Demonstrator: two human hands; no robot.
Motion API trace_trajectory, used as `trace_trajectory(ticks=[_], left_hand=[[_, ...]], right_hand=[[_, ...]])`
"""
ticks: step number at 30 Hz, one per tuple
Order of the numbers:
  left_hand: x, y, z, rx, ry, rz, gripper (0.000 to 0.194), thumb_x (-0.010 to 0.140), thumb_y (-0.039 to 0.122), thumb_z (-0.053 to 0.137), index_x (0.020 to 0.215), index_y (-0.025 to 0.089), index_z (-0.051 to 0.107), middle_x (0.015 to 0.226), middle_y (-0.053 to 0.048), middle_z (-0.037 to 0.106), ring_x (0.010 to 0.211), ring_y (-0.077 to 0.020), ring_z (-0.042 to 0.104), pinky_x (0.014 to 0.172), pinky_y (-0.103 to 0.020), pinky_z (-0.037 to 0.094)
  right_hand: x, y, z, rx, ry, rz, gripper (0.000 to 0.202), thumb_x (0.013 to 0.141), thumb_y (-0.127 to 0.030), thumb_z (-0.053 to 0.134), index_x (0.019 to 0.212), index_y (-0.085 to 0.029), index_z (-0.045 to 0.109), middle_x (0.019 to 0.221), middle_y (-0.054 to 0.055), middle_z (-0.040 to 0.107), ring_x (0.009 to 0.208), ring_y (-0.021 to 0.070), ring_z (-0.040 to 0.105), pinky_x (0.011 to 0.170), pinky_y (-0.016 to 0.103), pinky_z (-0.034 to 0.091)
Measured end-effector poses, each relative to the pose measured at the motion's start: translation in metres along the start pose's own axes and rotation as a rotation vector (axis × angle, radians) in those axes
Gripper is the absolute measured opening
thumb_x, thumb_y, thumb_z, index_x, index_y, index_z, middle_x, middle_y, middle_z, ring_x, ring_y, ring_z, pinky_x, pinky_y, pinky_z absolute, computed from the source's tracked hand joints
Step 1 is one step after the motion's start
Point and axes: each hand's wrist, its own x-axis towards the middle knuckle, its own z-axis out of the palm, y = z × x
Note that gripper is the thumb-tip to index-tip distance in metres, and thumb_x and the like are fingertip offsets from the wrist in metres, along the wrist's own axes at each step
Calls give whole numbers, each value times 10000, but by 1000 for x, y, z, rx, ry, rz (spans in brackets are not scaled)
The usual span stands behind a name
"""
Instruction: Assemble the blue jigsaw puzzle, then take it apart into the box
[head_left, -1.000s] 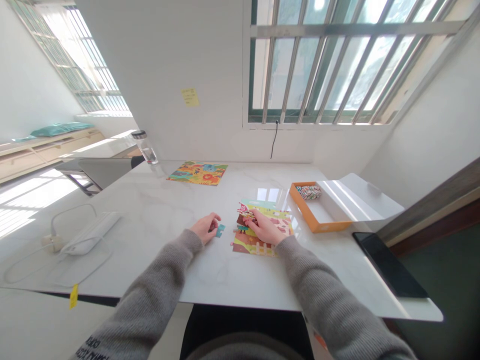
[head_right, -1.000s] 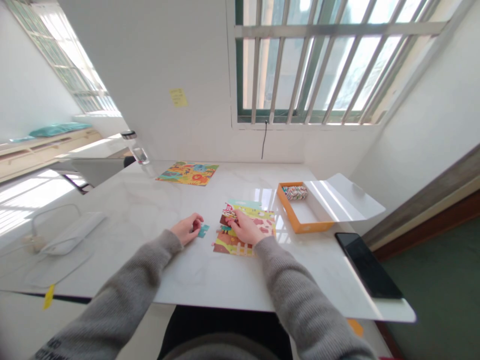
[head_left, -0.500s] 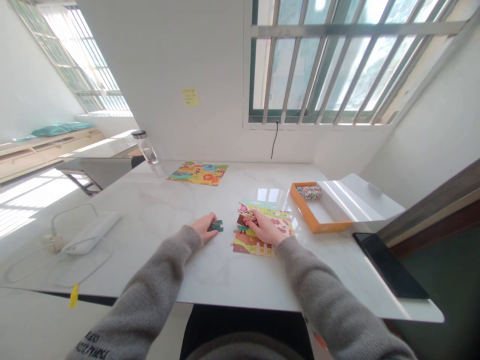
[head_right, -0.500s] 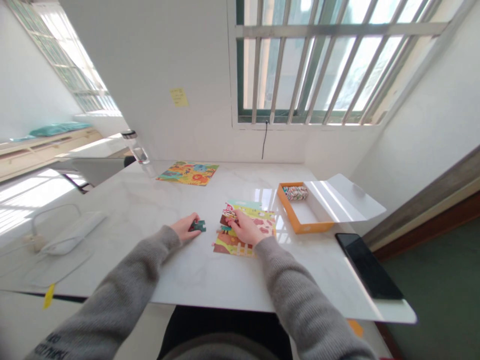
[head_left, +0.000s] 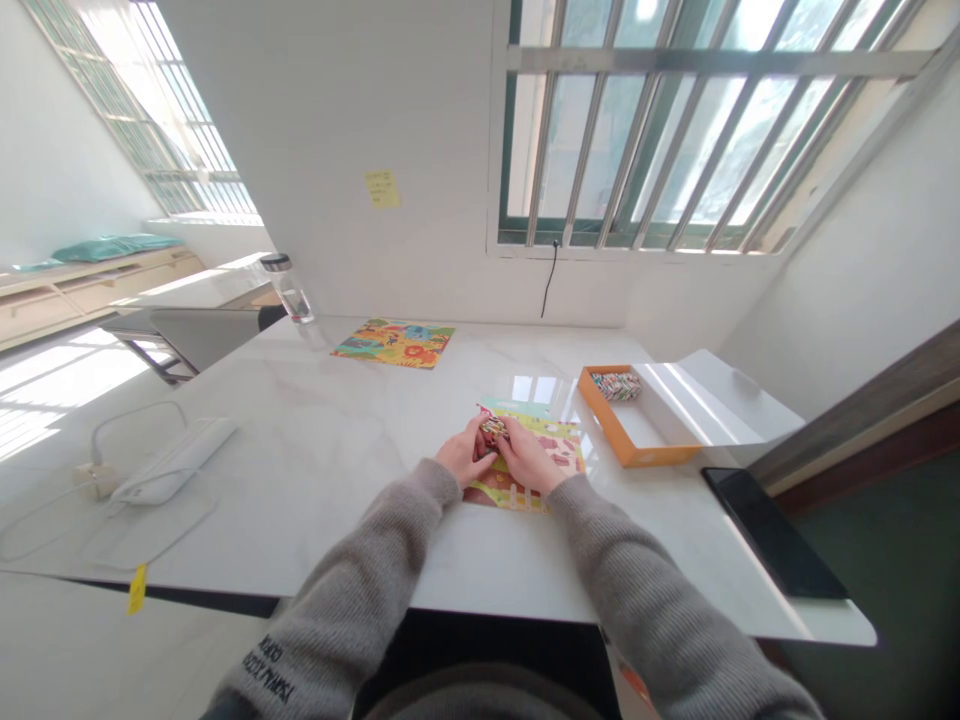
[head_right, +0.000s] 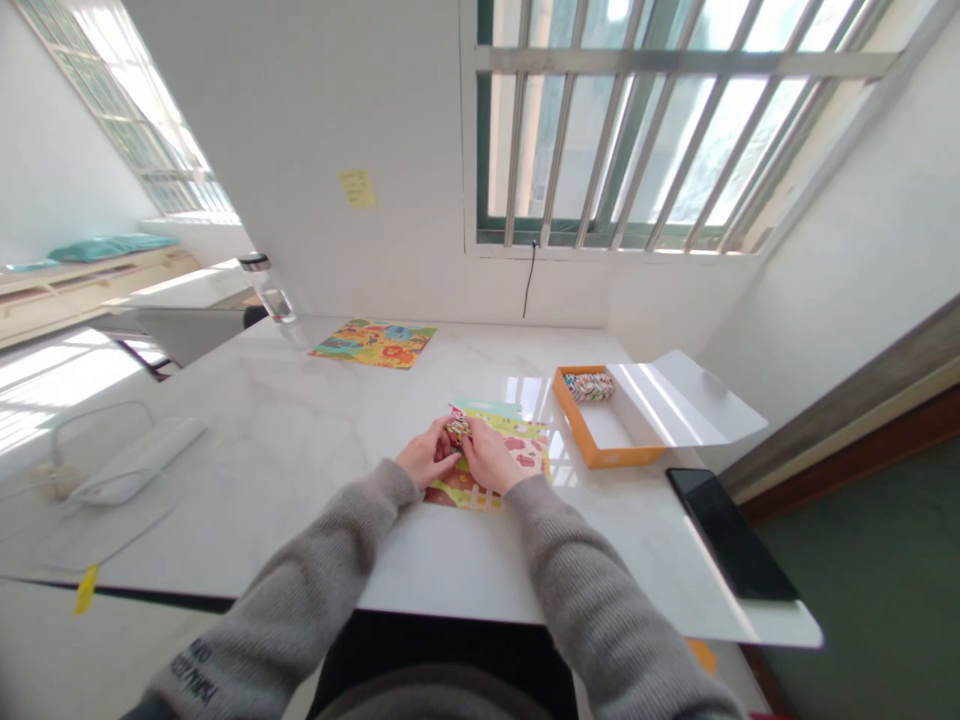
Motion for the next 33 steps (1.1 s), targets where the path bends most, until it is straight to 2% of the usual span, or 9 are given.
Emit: trace_trajectory(ticks=[4,8,13,16,20,23,26,29,33], left_hand=[[-2,-12,2,-149,4,40,605,895,293,504,1460,128,362,838,-23,653,687,-165,593,720,-297,500],[-1,-14,3,-209,-11,2,577,934,285,445,1481,114,383,742,-7,655,656,-165,593,705,-289,490],[2,-16,1,-304,3,-30,574,917,299,481,1463,129,429,731,4,647,668,-162,594,700,-285,482],[2,-22,-6,-323,99,-14,595,866,298,564,1429,139,448,662,42,590,603,-136,549,647,-260,458],[2,-34,-16,-211,223,-1,579,806,279,628,1358,164,494,656,65,503,560,-112,470,602,-241,428],[2,-43,-19,-75,227,39,564,713,278,722,1250,168,589,785,10,544,666,-143,512,659,-275,470],[4,-49,-16,5,217,40,372,737,296,710,1082,164,673,883,-38,572,687,-152,525,683,-301,482],[6,-50,-11,43,139,3,172,821,332,640,874,171,672,752,-4,578,591,-130,491,632,-284,439],[6,-44,-4,18,81,-48,288,828,447,649,722,187,586,616,36,553,558,-122,477,576,-255,385]], right_hand=[[1,1,-3,-7,-40,-15,303,959,-160,388,1239,-150,504,1204,158,612,1115,245,573,1008,421,436],[0,1,-2,-53,-86,-14,415,909,-152,451,1323,-133,478,1278,170,590,1192,267,545,1052,443,407],[-1,4,3,-66,-18,-57,478,894,-257,562,1354,-161,477,1296,158,599,1202,281,554,1036,437,422],[1,5,2,-46,21,-29,405,884,-176,517,1289,-154,523,1214,144,640,1114,258,604,985,401,458],[2,3,-4,-25,23,0,374,863,-143,519,1235,-169,550,1131,112,668,1011,236,634,928,371,484],[2,2,-5,-8,18,1,356,883,-157,513,1236,-170,550,1132,113,665,1013,235,631,929,373,485],[2,2,-3,2,1,0,349,918,-185,484,1262,-165,536,1162,126,651,1038,240,621,945,392,480],[2,2,-3,2,-24,-11,374,929,-175,439,1294,-146,514,1210,149,628,1118,249,591,1000,416,457],[1,2,-3,-7,-90,-28,488,862,-92,424,1344,-138,483,1296,158,585,1223,252,533,1075,440,408]])
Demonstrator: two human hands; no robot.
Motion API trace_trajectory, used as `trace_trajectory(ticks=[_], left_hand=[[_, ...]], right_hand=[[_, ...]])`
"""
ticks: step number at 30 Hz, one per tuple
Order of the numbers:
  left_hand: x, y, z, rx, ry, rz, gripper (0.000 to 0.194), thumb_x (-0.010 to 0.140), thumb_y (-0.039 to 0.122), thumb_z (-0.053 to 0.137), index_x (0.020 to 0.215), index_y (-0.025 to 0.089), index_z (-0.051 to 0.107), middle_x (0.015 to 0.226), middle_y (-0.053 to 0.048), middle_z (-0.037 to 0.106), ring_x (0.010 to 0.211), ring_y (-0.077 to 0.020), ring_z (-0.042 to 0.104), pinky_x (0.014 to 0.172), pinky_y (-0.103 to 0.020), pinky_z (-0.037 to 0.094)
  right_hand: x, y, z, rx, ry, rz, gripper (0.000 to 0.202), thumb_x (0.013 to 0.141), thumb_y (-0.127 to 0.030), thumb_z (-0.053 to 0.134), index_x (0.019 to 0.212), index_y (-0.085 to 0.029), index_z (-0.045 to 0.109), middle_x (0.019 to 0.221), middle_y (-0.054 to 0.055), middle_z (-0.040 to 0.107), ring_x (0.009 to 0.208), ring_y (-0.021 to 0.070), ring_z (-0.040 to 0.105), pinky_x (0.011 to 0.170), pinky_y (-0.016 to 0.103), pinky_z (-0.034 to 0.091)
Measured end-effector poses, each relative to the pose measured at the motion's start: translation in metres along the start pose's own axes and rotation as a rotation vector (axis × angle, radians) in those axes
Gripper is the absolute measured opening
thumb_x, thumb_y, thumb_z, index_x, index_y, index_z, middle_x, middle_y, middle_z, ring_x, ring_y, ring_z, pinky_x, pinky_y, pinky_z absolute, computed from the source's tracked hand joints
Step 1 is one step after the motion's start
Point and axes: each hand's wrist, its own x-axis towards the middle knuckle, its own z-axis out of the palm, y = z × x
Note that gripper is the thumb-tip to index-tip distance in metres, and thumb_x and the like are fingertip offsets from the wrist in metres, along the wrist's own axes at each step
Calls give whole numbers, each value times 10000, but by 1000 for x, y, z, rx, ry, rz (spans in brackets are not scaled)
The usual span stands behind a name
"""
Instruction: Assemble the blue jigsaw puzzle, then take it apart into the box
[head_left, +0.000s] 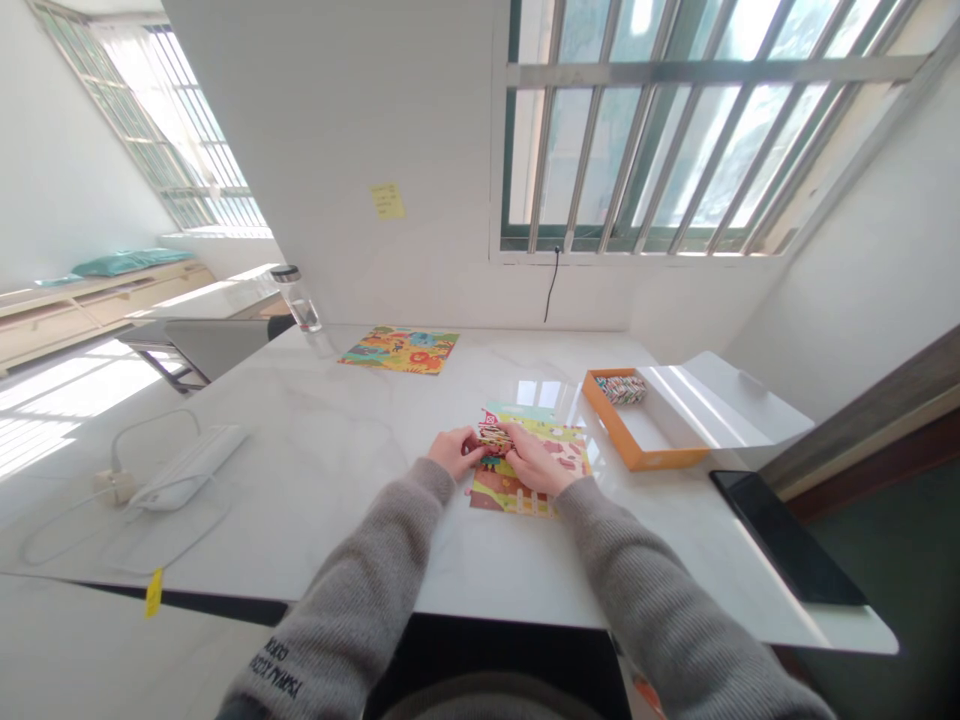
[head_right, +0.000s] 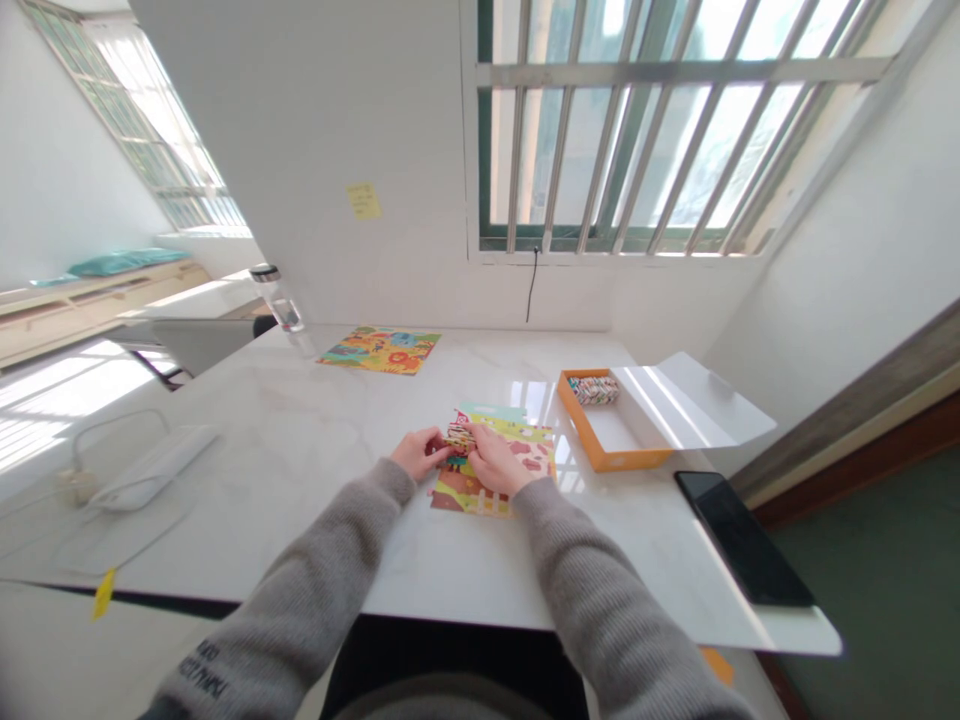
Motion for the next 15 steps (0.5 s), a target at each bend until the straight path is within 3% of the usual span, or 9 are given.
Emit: trace_trajectory(ticks=[4,7,10,13,15], left_hand=[[-2,8,1,-9,54,-38,300,783,466,697,752,193,578,654,17,592,637,-161,553,647,-293,453],[-3,11,-1,61,188,-5,423,705,420,768,1025,185,622,907,-57,671,908,-251,617,862,-402,490],[-4,13,-3,-43,92,73,514,765,377,710,1227,203,564,1122,-91,679,1068,-274,624,975,-431,474],[-5,12,-7,-193,-45,90,397,842,378,631,1192,208,555,1074,-67,720,988,-236,685,926,-376,519],[-4,5,-13,-231,-1,41,377,839,404,644,1145,204,551,1032,-63,738,929,-225,708,888,-361,538]], right_hand=[[-1,1,3,-24,10,-30,470,884,-128,462,1352,-159,493,1290,155,588,1211,267,540,1081,468,405],[0,0,5,46,17,-41,455,940,-187,448,1395,-188,454,1324,144,573,1258,262,523,1100,474,398],[2,-4,7,124,-27,-54,510,956,-211,440,1462,-212,374,1419,127,505,1354,245,447,1152,466,352],[3,-6,7,118,-19,-78,575,934,-207,474,1492,-214,331,1464,125,446,1398,239,387,1184,454,304],[5,-5,3,106,19,-72,594,909,-190,499,1483,-219,348,1421,121,472,1340,230,443,1156,433,344]])
